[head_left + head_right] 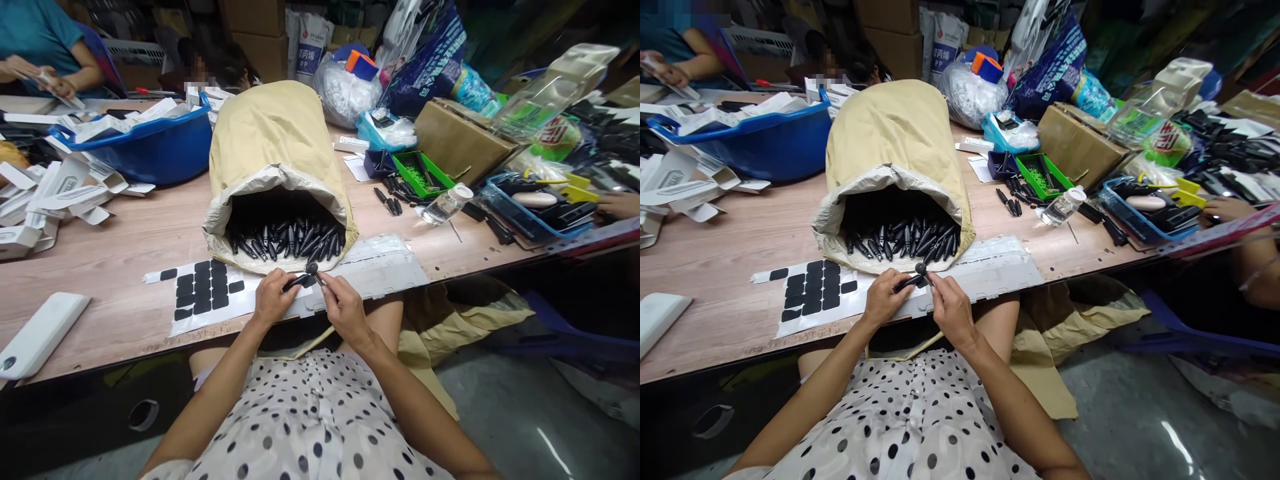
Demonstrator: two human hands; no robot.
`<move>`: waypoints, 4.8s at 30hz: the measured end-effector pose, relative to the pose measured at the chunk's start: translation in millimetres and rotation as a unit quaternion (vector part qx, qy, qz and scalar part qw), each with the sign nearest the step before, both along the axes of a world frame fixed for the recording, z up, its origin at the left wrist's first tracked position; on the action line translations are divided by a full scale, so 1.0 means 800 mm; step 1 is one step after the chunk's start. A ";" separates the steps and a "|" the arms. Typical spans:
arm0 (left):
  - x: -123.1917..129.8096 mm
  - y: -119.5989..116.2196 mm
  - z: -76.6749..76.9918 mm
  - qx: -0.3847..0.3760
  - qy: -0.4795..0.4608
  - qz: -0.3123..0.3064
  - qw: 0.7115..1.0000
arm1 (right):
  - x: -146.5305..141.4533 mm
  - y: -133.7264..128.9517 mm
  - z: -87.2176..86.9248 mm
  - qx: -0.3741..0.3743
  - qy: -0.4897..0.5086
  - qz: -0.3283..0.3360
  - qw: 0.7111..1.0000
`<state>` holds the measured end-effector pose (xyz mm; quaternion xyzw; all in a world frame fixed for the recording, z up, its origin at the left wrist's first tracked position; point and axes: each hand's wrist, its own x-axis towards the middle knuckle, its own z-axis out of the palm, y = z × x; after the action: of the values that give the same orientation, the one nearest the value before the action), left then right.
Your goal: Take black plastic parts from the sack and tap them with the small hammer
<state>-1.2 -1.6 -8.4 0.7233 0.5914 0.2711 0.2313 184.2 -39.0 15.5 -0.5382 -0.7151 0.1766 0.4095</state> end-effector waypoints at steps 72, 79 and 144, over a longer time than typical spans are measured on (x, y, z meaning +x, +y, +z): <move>0.014 0.148 0.036 0.030 0.093 0.148 0.984 | 0.118 0.100 -0.062 -0.004 -0.321 -0.319 0.892; 0.001 0.127 0.043 0.101 0.039 0.187 0.976 | 0.118 0.101 -0.063 0.011 -0.334 -0.325 0.885; 0.001 -0.002 -0.004 0.024 -0.028 -0.002 0.999 | 0.131 0.114 -0.049 -0.006 -0.281 -0.318 0.905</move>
<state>0.0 -3.4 -11.6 0.7219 0.5769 0.3047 0.2305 289.1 52.4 -23.4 -0.7671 -0.5902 -0.1175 0.2223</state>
